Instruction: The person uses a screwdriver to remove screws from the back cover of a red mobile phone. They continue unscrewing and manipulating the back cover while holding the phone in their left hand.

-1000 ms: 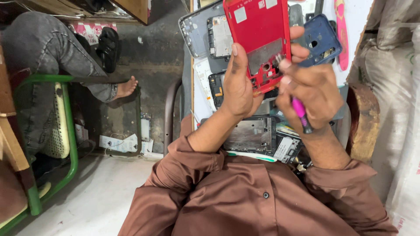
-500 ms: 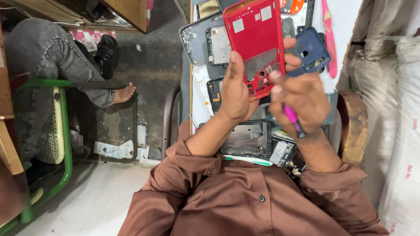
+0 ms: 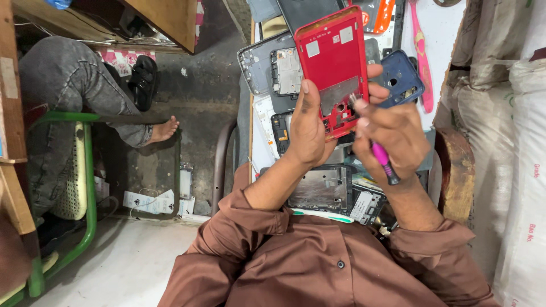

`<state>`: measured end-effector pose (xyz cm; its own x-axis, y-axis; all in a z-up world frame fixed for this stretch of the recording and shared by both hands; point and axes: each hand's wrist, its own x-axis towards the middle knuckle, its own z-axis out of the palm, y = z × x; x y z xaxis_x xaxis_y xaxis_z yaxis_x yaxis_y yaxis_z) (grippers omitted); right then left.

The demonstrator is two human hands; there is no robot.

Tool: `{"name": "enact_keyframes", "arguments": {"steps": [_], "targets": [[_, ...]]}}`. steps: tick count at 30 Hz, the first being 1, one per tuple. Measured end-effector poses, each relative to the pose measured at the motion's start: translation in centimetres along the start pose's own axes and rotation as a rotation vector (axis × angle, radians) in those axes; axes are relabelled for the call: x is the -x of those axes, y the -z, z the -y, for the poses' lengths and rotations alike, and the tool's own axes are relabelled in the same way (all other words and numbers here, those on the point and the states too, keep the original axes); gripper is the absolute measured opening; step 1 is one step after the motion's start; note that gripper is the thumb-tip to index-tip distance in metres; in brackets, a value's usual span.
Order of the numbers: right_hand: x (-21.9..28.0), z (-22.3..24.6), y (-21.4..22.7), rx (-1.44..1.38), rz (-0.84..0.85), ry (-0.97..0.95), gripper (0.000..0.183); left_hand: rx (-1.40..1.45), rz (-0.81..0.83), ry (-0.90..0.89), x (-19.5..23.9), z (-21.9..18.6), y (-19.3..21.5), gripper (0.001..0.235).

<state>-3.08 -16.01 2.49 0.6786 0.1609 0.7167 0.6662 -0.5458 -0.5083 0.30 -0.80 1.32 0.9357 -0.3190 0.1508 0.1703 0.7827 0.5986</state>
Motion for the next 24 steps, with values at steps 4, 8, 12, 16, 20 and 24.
{"name": "enact_keyframes", "arguments": {"steps": [4,8,12,16,20,24], "targets": [[0.01,0.04,-0.02,-0.01,0.005,0.011,0.028,-0.003,0.003,0.028,0.2,-0.1,0.19,0.084],[-0.19,0.13,0.11,-0.055,0.026,-0.004,0.026,-0.007,0.008,0.013,0.17,-0.06,0.05,0.084],[-0.12,0.26,-0.07,-0.011,-0.021,-0.069,0.025,-0.019,-0.016,0.006,0.08,-0.15,-0.04,0.082],[-0.24,0.06,0.08,-0.028,-0.003,-0.035,0.026,-0.028,-0.014,-0.001,-0.14,-0.15,-0.14,0.083],[-0.18,0.2,-0.05,-0.016,-0.027,-0.035,0.026,-0.002,-0.015,0.006,0.02,-0.2,-0.11,0.082],[-0.4,0.06,0.04,-0.08,0.045,0.037,0.026,-0.011,-0.013,-0.008,-0.11,-0.11,-0.13,0.083]]}}
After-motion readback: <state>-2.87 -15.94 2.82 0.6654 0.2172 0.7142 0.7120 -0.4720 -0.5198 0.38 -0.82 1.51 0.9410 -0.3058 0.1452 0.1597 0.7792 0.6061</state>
